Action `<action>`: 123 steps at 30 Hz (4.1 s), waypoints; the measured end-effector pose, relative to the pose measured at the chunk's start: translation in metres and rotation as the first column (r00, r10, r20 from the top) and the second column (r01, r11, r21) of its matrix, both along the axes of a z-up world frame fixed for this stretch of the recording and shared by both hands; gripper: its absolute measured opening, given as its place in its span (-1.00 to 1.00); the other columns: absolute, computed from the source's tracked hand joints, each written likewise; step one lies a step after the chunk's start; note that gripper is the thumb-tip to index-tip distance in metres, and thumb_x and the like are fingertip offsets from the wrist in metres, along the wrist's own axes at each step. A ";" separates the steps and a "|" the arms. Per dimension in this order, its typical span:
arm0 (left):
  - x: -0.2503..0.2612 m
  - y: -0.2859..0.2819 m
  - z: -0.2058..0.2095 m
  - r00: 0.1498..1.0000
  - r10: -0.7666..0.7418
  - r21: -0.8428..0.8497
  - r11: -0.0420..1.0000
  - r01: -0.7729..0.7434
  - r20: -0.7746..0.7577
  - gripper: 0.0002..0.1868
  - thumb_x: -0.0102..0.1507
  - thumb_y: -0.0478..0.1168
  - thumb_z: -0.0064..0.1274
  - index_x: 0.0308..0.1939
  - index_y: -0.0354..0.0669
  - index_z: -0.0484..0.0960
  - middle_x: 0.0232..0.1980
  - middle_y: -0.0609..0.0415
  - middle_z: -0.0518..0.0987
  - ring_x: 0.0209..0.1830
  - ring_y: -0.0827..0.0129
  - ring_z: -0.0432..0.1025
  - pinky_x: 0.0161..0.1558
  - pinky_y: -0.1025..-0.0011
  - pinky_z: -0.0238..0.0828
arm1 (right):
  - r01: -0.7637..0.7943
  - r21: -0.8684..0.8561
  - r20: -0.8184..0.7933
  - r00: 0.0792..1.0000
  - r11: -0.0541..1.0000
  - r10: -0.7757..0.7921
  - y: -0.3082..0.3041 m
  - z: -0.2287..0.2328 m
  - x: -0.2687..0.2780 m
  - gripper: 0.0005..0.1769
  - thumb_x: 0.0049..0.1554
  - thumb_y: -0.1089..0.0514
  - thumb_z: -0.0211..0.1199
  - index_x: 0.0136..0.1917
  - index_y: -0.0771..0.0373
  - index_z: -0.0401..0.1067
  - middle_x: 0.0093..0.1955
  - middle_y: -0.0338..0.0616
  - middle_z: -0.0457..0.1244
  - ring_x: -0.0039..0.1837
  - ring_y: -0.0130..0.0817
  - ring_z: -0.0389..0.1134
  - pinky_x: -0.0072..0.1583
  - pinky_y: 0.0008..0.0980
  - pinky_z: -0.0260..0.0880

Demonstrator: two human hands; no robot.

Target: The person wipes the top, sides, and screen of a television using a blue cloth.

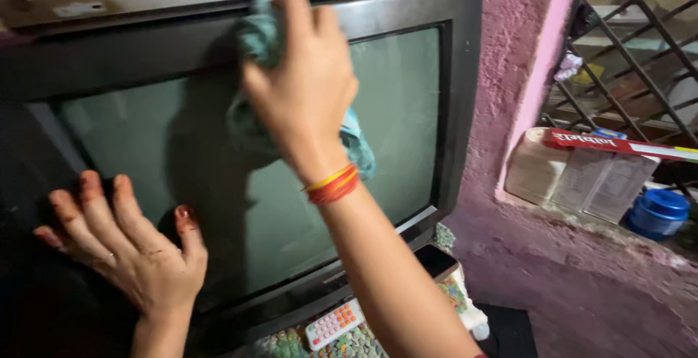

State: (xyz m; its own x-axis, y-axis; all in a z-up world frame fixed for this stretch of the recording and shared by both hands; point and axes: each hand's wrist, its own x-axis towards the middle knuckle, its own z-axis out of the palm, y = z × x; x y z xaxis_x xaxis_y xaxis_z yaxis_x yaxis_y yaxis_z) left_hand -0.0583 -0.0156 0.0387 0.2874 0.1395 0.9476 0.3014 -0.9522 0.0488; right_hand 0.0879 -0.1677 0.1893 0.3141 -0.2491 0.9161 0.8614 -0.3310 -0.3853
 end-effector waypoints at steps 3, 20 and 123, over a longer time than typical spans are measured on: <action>-0.002 -0.002 -0.005 0.996 0.066 0.055 0.996 -0.070 0.061 -0.30 0.48 0.07 -0.15 0.51 -0.45 0.29 0.64 -0.36 0.16 0.70 -0.31 -0.15 0.58 -0.46 -0.36 | -0.133 -0.121 0.078 0.987 0.984 0.143 0.023 -0.003 -0.046 -0.35 -0.19 0.08 0.44 0.18 0.09 0.34 0.06 -0.11 0.27 0.14 0.01 0.35 0.03 -0.03 0.40; -0.052 0.013 0.018 0.982 0.041 -0.015 0.999 -0.039 0.186 -0.18 0.44 -0.04 0.13 0.58 -0.46 0.10 0.65 -0.40 -0.10 0.70 -0.33 -0.21 0.67 -0.22 -0.17 | -0.045 0.082 -0.026 0.999 0.996 0.047 -0.018 0.010 -0.025 -0.52 -0.07 0.12 0.40 0.15 0.00 0.42 0.03 -0.15 0.31 0.08 -0.03 0.37 0.02 -0.08 0.43; -0.096 0.187 0.158 0.221 -0.939 -0.276 0.147 0.950 0.264 0.08 0.33 0.54 -0.68 0.39 -0.34 0.44 0.58 -0.12 0.25 0.67 0.20 -0.06 0.58 0.15 -0.52 | 0.231 -0.661 0.413 0.907 0.714 0.089 0.180 -0.099 -0.254 -0.80 0.08 0.11 0.18 -0.04 0.17 0.49 0.17 -0.12 0.22 0.17 -0.24 0.23 0.05 -0.27 0.21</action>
